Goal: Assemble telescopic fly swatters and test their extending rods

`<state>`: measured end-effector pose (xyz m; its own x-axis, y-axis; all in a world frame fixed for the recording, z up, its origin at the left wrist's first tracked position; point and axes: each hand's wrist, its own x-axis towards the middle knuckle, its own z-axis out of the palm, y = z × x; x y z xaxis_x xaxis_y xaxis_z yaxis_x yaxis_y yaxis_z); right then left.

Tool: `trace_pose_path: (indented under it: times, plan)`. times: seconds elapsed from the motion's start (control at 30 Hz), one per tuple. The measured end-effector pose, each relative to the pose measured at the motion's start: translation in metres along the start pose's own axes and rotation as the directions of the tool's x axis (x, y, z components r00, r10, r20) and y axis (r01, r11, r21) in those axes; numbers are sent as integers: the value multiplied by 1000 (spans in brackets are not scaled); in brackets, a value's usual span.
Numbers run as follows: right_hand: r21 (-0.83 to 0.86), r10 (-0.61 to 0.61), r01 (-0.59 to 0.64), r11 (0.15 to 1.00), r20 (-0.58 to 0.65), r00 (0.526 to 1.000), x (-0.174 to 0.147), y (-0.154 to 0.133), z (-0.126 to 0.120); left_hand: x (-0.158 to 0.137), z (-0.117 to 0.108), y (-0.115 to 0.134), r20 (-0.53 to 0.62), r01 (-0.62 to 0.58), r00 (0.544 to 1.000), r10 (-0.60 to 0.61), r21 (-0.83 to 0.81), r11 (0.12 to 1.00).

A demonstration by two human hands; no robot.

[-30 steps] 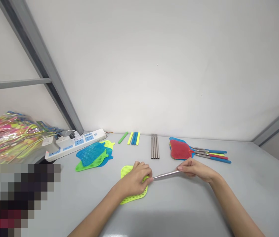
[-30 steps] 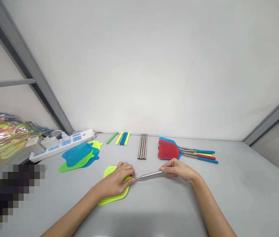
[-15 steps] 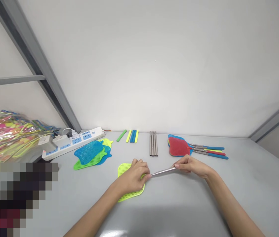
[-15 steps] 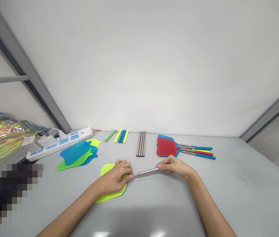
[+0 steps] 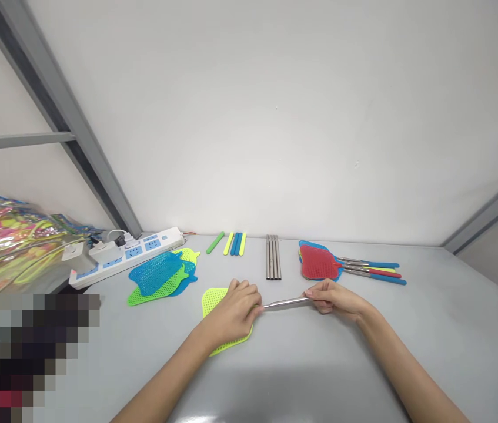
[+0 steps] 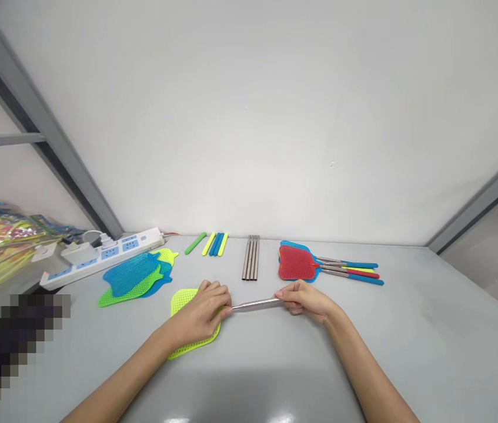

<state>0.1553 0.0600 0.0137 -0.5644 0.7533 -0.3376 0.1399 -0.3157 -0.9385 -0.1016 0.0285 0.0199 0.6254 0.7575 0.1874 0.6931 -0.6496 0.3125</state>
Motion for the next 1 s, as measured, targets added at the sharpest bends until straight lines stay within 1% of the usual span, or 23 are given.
trace_pose_path:
  times: [0.1,0.23,0.57,0.67,0.77,0.83,0.9,0.93,0.97,1.0]
  plan:
    - [97,32,-31,995,1,1000,2,3,1,1,-3,2,-23,-1,1000,3,48,999]
    - [155,69,-72,985,28,997,4,7,3,0,-4,3,-20,-24,999,25,70,997]
    - [191,67,-77,979,60,996,6,9,5,1,-5,4,-17,-42,999,44,124,991]
    - [173,75,-81,982,42,996,4,7,4,1,-6,4,-29,-41,999,44,107,993]
    - [142,88,-92,986,31,996,2,5,0,1,-7,3,-59,-44,997,46,49,998]
    - [129,89,-90,988,17,996,0,3,-4,2,-7,1,-119,-49,992,49,9,999]
    - [118,75,-73,990,-12,997,-2,2,-8,4,-7,-4,-237,-5,971,3,-6,1000]
    - [116,65,-61,991,-31,997,-3,1,-11,6,-7,-7,-313,49,948,-51,-14,999]
    - [118,52,-46,992,-51,997,-4,1,-13,7,-6,-10,-391,121,912,-125,-36,992]
    - [121,38,-30,992,-69,997,-5,1,-15,9,-6,-13,-461,202,861,-217,-83,976]
